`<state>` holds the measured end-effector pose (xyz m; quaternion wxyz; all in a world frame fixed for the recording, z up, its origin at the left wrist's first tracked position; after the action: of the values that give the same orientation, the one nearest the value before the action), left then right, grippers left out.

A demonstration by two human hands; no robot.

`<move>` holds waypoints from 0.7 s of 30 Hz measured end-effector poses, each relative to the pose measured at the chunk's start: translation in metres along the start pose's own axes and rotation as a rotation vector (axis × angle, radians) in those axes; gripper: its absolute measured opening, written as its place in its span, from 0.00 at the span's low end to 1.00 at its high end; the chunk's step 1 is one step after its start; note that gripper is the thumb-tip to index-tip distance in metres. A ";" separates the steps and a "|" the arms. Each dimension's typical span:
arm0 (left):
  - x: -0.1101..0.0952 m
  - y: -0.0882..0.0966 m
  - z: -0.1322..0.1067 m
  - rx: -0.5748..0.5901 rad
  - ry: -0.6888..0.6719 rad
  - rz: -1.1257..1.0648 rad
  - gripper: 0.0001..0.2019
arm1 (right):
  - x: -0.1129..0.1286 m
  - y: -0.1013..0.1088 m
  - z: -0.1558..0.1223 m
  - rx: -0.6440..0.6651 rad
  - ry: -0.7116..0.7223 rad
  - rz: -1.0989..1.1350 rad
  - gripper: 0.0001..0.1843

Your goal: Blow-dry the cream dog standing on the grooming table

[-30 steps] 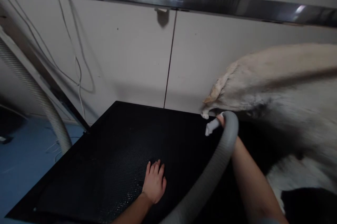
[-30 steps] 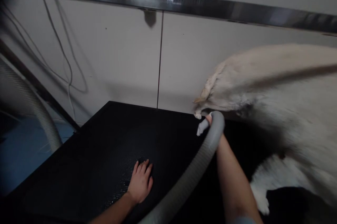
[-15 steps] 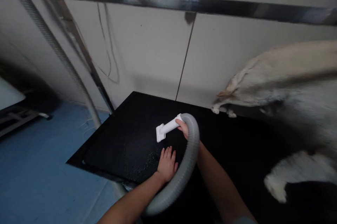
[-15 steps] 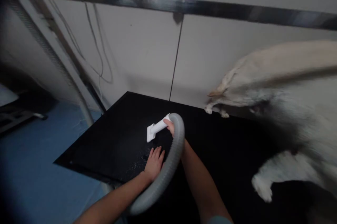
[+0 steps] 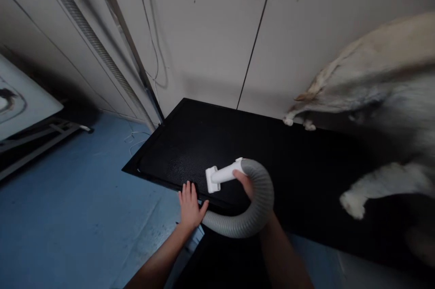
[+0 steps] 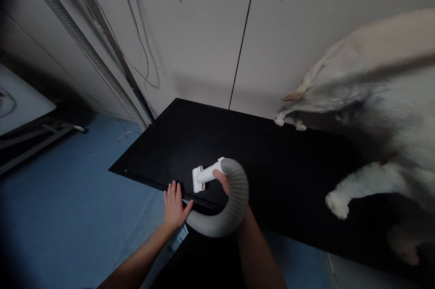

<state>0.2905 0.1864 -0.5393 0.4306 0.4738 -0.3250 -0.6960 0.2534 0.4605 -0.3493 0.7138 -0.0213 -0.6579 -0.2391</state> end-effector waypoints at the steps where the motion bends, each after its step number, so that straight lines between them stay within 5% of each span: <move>1: 0.007 0.000 -0.001 -0.005 0.020 -0.006 0.38 | 0.001 -0.013 -0.012 0.025 -0.010 0.025 0.17; 6: 0.029 0.001 0.010 -0.007 0.053 -0.035 0.33 | -0.002 -0.026 -0.067 0.029 -0.038 0.133 0.23; 9: 0.025 -0.001 0.020 -0.013 0.059 -0.060 0.32 | -0.012 -0.002 -0.095 -0.019 -0.047 0.127 0.26; 12: 0.012 -0.005 0.026 0.002 0.051 -0.073 0.34 | -0.033 0.075 -0.122 -0.261 -0.118 0.131 0.21; 17: -0.028 -0.013 0.028 0.054 -0.060 -0.088 0.34 | -0.043 0.262 -0.191 -0.796 -0.109 -0.259 0.15; 19: -0.054 -0.019 0.028 0.066 -0.118 -0.117 0.33 | -0.041 0.296 -0.214 -0.864 -0.130 -0.352 0.14; 21: -0.085 -0.028 0.028 0.092 -0.186 -0.162 0.32 | -0.040 0.293 -0.229 -0.861 -0.123 -0.304 0.14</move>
<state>0.2708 0.2760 -0.5217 0.3188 0.4512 -0.3559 -0.7537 0.5741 0.6536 -0.3348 0.5564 -0.2331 -0.5356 -0.5909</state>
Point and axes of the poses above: each hand's wrist, its own z-axis towards the middle knuckle, its own y-axis out of the back of the hand, x = y × z, the point moved 8 cm from there along z, towards the middle knuckle, and after that the axes turned 2 degrees about z, right-handed, at the moved point
